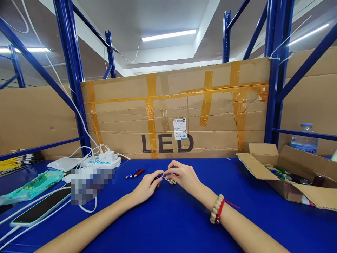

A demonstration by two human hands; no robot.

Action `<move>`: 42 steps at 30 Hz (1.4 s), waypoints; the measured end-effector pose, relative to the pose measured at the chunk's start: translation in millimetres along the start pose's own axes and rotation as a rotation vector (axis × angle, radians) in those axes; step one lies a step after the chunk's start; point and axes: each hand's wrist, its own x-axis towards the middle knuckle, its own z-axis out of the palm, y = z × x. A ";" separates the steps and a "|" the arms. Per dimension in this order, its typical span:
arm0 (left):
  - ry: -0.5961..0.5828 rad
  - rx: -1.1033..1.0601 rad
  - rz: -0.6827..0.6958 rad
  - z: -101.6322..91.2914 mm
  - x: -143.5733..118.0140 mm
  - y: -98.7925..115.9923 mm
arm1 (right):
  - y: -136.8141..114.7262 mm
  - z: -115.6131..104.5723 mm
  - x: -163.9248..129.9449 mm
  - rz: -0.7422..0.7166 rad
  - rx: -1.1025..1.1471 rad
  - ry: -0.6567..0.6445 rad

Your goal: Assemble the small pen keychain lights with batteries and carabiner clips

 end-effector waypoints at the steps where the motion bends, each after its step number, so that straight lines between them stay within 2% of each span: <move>1: -0.005 -0.002 0.010 0.1 -0.2 0.5 | 0.5 -0.6 -0.1 -0.029 -0.021 -0.001; 4: -0.012 0.003 0.028 0.1 -0.2 3.0 | 2.8 -2.3 0.2 -0.083 -0.056 0.004; 9: -0.038 0.012 0.045 -1.6 -1.6 8.7 | 3.1 -4.4 0.0 -0.084 -0.036 -0.009; 18: -0.048 -0.056 -0.003 2.0 -8.8 3.7 | -1.5 2.9 -2.5 0.059 0.155 -0.028; 29: -0.022 -0.058 -0.008 1.3 -8.3 5.9 | -2.3 6.9 -1.1 0.258 0.203 -0.057; 35: -0.065 -0.060 0.000 0.2 -5.8 5.7 | 2.0 7.8 0.1 0.273 0.269 -0.078; 42: -0.096 -0.007 -0.015 0.2 -4.5 4.4 | -3.1 3.7 2.0 0.266 0.176 -0.080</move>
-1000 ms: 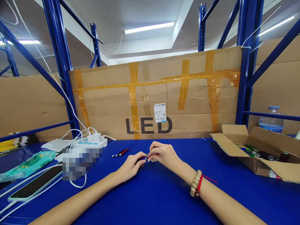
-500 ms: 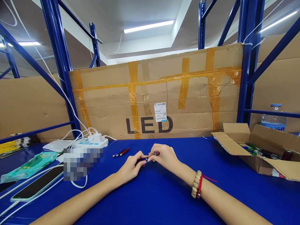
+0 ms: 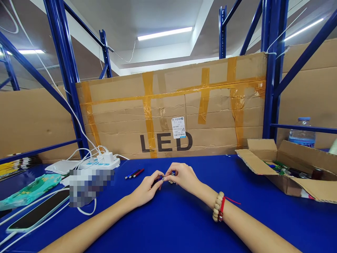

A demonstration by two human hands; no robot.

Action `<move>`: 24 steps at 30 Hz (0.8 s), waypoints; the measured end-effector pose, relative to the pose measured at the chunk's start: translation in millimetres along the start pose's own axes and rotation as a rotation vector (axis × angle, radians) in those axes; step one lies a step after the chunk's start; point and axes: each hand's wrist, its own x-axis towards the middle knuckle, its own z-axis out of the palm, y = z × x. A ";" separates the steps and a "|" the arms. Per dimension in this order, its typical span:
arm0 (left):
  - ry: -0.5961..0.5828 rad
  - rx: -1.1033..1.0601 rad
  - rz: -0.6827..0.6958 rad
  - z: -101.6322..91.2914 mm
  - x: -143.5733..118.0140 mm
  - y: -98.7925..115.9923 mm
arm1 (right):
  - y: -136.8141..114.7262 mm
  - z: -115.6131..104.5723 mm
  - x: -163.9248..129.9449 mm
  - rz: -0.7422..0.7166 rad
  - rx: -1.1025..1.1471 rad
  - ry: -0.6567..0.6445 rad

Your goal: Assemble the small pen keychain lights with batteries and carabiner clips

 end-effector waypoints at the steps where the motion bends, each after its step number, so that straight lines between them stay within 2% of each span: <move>1: -0.005 0.001 0.003 -0.2 -0.1 0.2 | -0.1 -0.7 -0.2 -0.002 -0.027 -0.003; 6: -0.017 0.029 0.045 -1.3 -0.4 1.8 | 3.0 -5.4 -0.2 -0.069 -0.181 -0.026; 14: -0.030 0.129 0.077 -2.2 0.3 1.7 | 0.2 -6.8 -3.4 -0.331 -0.371 -0.168; 18: -0.029 0.255 0.092 -0.6 -2.1 1.6 | -3.9 -1.4 -6.7 -0.315 -0.373 -0.215; 24: -0.005 0.316 0.156 2.4 -4.5 -2.8 | -2.1 9.4 -8.4 -0.231 -0.130 -0.207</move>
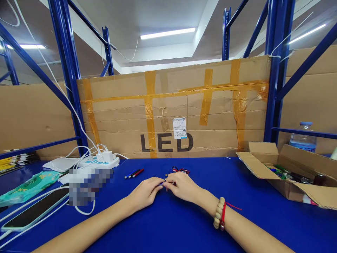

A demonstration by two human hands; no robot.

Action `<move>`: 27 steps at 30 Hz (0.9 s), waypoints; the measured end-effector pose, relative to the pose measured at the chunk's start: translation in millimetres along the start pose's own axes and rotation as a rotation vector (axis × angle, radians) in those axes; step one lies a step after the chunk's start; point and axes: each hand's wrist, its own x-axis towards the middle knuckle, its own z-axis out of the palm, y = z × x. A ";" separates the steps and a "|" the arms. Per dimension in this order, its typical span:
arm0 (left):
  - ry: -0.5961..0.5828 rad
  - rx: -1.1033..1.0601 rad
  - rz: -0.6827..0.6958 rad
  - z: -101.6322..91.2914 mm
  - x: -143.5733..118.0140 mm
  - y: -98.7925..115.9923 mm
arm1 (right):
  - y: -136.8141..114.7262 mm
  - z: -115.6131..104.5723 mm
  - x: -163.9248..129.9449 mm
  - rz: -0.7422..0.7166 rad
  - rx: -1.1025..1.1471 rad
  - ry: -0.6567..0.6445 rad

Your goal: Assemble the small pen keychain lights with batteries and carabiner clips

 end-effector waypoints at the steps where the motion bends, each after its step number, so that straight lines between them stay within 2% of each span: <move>1: 0.002 0.006 0.007 -0.3 -0.1 -0.3 | 0.4 1.4 0.3 0.021 0.032 0.002; 9: -0.001 0.000 -0.008 -5.6 1.0 1.1 | -0.6 3.6 1.8 0.122 0.144 -0.006; 18: -0.038 0.098 -0.020 -3.4 3.9 -5.9 | -1.2 2.9 1.9 0.142 0.029 -0.024; 27: -0.045 0.108 -0.025 -7.7 4.4 -5.6 | -5.5 1.8 2.9 0.184 0.013 -0.011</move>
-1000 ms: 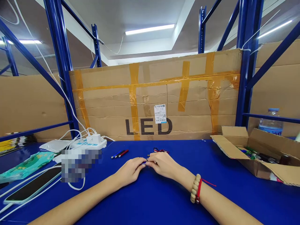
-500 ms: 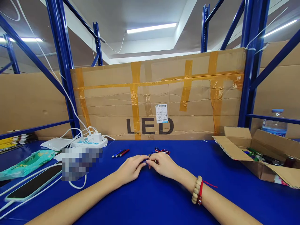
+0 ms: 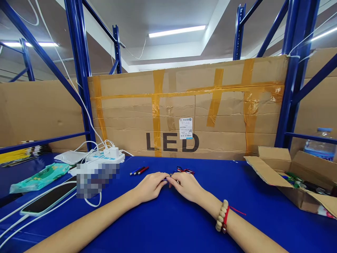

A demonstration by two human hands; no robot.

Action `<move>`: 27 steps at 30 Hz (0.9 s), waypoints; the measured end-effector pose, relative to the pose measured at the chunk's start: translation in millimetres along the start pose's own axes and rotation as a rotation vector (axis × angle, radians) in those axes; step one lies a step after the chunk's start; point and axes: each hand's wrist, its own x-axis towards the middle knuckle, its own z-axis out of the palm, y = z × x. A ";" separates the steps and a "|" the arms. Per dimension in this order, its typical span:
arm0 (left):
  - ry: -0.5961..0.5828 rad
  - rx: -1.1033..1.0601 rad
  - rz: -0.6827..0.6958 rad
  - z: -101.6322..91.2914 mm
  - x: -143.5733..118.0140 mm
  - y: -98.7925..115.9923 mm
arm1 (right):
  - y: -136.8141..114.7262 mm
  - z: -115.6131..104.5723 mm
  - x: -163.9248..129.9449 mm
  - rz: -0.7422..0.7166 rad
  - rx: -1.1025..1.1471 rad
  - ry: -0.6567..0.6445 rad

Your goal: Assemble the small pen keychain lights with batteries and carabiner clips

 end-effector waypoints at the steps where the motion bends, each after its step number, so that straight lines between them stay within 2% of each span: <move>1: -0.010 0.001 0.000 -0.5 0.0 0.6 | -0.3 0.3 0.0 0.004 0.004 0.001; 6: -0.048 -0.008 -0.015 -1.5 0.2 2.5 | 1.1 4.3 0.1 -0.009 0.004 0.006; 27: -0.042 -0.004 0.001 -1.6 0.8 0.7 | 3.9 7.1 0.2 -0.029 0.023 0.010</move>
